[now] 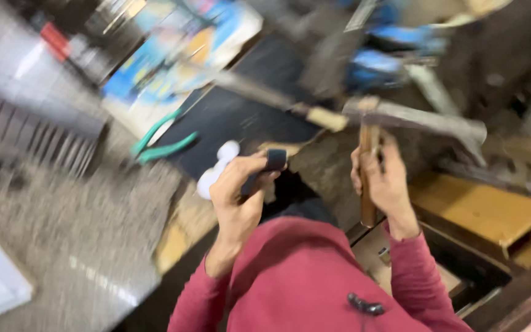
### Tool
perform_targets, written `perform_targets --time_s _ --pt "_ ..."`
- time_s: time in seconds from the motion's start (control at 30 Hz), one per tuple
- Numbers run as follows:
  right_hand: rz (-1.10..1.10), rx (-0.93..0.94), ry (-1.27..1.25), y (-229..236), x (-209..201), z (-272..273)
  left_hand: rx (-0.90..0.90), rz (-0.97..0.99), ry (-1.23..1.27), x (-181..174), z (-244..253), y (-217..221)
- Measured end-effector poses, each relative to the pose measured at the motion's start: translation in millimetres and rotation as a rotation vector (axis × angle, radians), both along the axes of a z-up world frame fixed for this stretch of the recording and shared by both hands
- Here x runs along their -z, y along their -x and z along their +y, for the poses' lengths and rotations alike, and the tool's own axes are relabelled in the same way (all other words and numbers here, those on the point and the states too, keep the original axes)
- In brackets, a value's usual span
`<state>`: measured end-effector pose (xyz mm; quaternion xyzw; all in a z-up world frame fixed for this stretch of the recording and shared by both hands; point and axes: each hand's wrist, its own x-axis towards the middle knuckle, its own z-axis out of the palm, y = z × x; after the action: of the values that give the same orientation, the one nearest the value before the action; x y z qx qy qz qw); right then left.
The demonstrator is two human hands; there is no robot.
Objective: The person uses a hammer to strike a small metal strip on a workbench, then moves to a bench grinder to smooth the edges. They repeatedly alternate between hammering and grinding, frequently inspecting the metal strip against a white plastic template to check the fit and shape.
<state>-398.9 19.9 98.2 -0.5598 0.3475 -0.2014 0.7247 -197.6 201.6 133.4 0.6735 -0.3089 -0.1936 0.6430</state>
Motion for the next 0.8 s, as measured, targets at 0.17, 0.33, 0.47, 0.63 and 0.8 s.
perform_targets --time_s 0.17,0.33,0.47,0.63,0.8 --pt "0.257 0.301 0.082 65 18 -21 0.213 0.021 -0.052 45 -119 46" --pt "0.384 0.467 0.142 110 36 -30 0.311 0.119 -0.113 98 -231 108" --pt "0.525 0.471 0.232 127 40 -36 0.296 0.233 -0.288 125 -260 134" --pt "0.705 0.338 0.876 127 44 -58 0.254 0.115 -0.361 141 -260 130" --pt "0.716 0.287 0.726 118 41 -78 0.255 0.056 -0.268 144 -257 131"
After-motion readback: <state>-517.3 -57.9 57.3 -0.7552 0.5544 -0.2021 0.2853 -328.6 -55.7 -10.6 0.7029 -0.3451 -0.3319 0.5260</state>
